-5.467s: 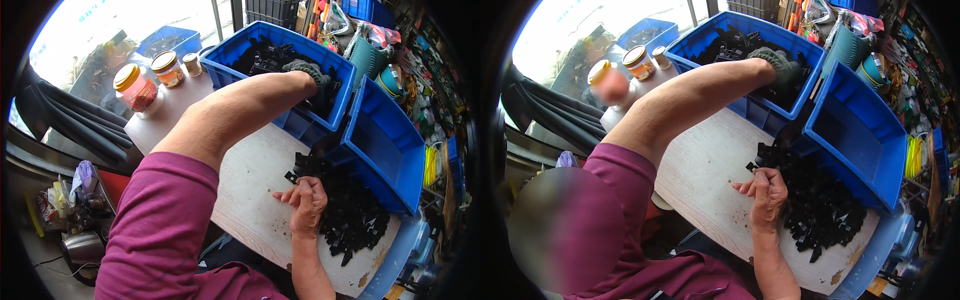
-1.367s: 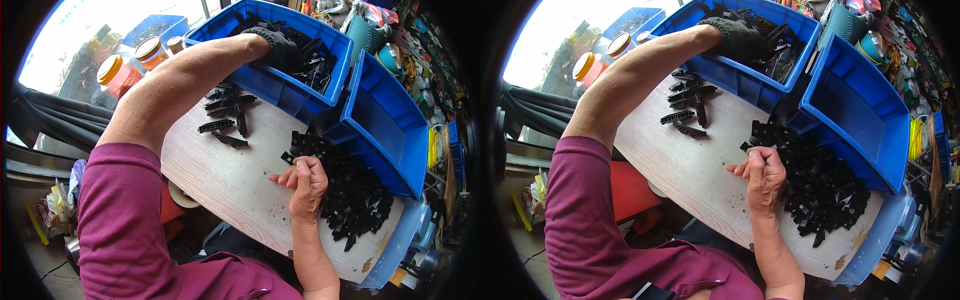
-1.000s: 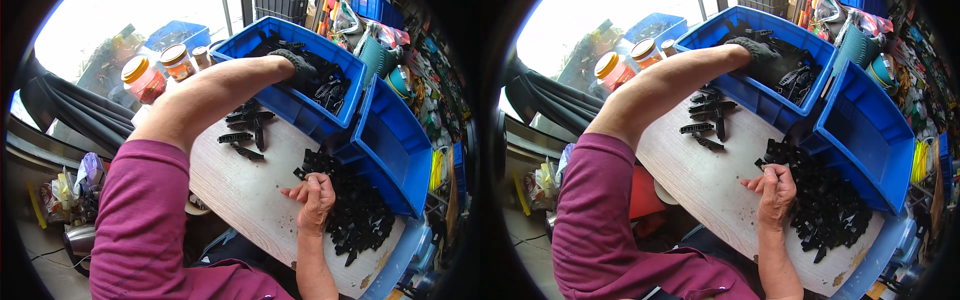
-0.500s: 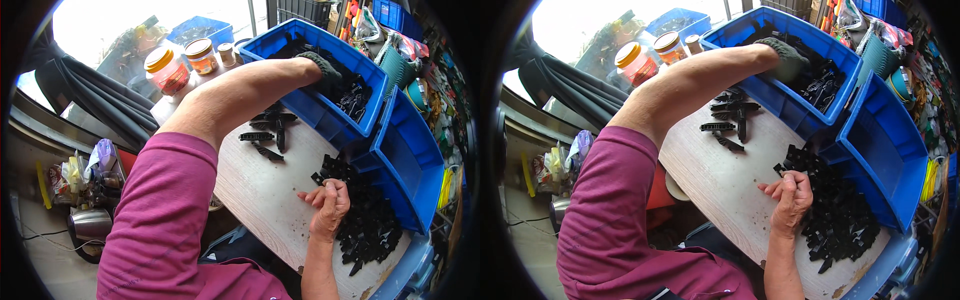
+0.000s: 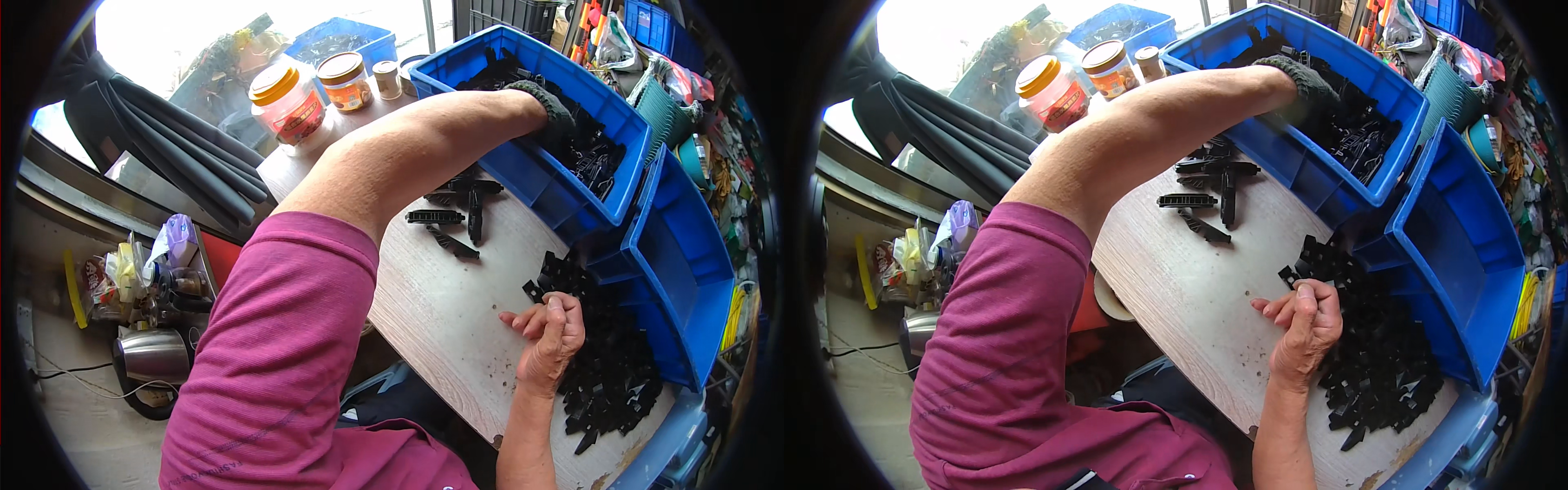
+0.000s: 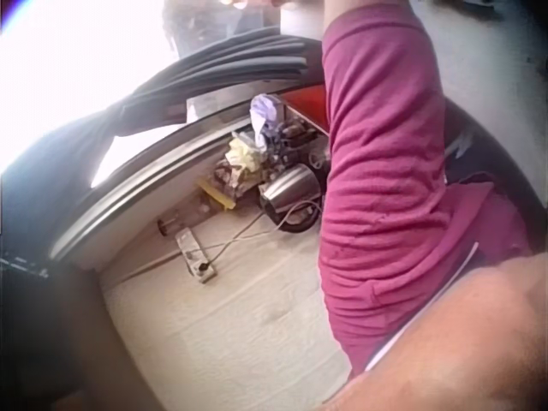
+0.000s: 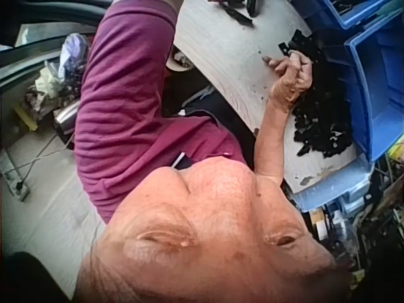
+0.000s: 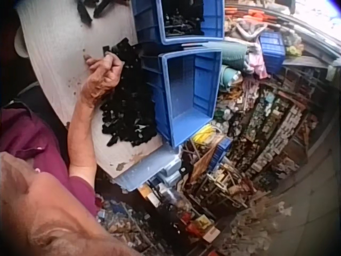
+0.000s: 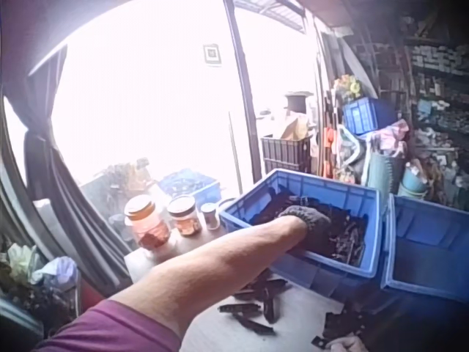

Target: Sorting and inspecting small black plastic hardware components at a workshop bench.

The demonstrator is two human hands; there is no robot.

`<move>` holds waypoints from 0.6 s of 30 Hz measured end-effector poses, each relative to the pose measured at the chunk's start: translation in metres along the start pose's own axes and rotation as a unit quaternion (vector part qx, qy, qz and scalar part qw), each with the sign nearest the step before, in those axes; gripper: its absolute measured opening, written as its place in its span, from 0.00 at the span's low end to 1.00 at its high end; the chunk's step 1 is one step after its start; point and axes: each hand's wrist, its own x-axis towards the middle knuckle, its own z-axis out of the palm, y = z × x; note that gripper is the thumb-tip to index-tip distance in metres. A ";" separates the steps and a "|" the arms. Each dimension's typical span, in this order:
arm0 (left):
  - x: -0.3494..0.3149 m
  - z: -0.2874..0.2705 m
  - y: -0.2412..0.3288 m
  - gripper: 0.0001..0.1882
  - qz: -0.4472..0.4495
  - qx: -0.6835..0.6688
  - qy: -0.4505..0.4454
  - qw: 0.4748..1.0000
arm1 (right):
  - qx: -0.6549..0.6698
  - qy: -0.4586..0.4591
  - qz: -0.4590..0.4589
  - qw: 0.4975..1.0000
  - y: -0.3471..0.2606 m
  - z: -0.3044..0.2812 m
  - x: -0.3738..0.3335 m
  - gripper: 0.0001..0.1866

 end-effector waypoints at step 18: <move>-0.040 -0.008 -0.035 0.17 0.017 -0.369 0.403 0.837 | 0.018 -0.012 0.017 1.000 0.000 0.005 0.001 0.09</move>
